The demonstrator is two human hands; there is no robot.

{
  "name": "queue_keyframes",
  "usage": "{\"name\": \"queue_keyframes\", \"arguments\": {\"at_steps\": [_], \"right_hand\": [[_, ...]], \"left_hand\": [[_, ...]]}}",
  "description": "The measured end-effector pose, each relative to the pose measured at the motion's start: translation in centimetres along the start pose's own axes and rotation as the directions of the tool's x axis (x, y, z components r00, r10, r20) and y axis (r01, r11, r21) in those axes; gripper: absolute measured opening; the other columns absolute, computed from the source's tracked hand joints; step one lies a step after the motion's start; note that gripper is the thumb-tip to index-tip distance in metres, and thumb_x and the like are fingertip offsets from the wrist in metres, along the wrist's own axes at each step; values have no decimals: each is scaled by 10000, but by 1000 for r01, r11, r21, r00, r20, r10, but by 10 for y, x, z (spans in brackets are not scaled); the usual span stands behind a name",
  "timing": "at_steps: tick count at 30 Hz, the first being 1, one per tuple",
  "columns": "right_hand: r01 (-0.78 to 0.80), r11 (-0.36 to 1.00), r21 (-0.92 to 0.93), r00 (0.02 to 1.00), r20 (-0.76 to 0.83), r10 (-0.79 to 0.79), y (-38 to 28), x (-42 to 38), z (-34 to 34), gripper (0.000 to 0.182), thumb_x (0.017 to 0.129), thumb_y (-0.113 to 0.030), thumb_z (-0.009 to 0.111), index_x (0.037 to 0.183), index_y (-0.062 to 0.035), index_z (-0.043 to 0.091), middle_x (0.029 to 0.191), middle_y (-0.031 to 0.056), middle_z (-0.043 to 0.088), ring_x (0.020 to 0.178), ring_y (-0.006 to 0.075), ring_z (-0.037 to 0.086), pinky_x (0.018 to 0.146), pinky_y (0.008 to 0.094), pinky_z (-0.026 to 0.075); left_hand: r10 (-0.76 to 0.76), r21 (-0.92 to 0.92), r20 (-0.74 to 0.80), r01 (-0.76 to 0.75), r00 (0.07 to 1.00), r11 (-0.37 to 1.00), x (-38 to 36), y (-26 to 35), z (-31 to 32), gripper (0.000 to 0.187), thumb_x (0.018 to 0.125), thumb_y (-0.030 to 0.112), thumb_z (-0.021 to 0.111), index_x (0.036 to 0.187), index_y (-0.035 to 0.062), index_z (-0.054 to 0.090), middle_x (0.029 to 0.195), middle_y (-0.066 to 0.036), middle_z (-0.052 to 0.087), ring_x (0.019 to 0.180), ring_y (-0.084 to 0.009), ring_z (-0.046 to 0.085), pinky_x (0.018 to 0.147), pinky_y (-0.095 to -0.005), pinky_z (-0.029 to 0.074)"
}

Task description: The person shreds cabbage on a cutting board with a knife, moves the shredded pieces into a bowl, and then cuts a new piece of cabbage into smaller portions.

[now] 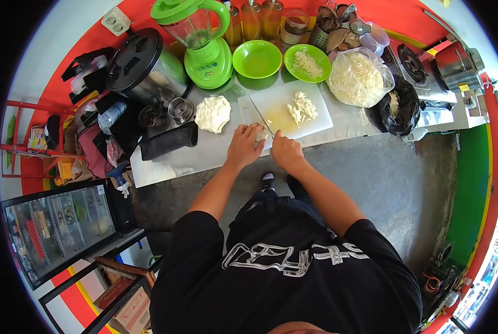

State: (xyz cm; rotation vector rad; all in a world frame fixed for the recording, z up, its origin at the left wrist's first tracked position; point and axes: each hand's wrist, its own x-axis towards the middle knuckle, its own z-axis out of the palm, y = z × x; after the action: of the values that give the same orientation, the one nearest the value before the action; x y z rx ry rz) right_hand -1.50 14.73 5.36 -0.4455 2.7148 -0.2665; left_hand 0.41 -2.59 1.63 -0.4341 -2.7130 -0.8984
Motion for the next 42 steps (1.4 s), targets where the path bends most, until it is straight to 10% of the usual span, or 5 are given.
{"name": "queue_keyframes", "arguments": {"at_steps": [42], "right_hand": [[11,999,-44,1000,-25,-13,5,-14,-3,211,931,-132,538,1068,25,500,825,217,724,787,370,745,684,451,603]], "left_hand": [[-56,122,-65,64,996,990,-5,0,8,406,813,250,733,1192,127,656,1336,-51,571,1142,-322,502,984,-425,426]]}}
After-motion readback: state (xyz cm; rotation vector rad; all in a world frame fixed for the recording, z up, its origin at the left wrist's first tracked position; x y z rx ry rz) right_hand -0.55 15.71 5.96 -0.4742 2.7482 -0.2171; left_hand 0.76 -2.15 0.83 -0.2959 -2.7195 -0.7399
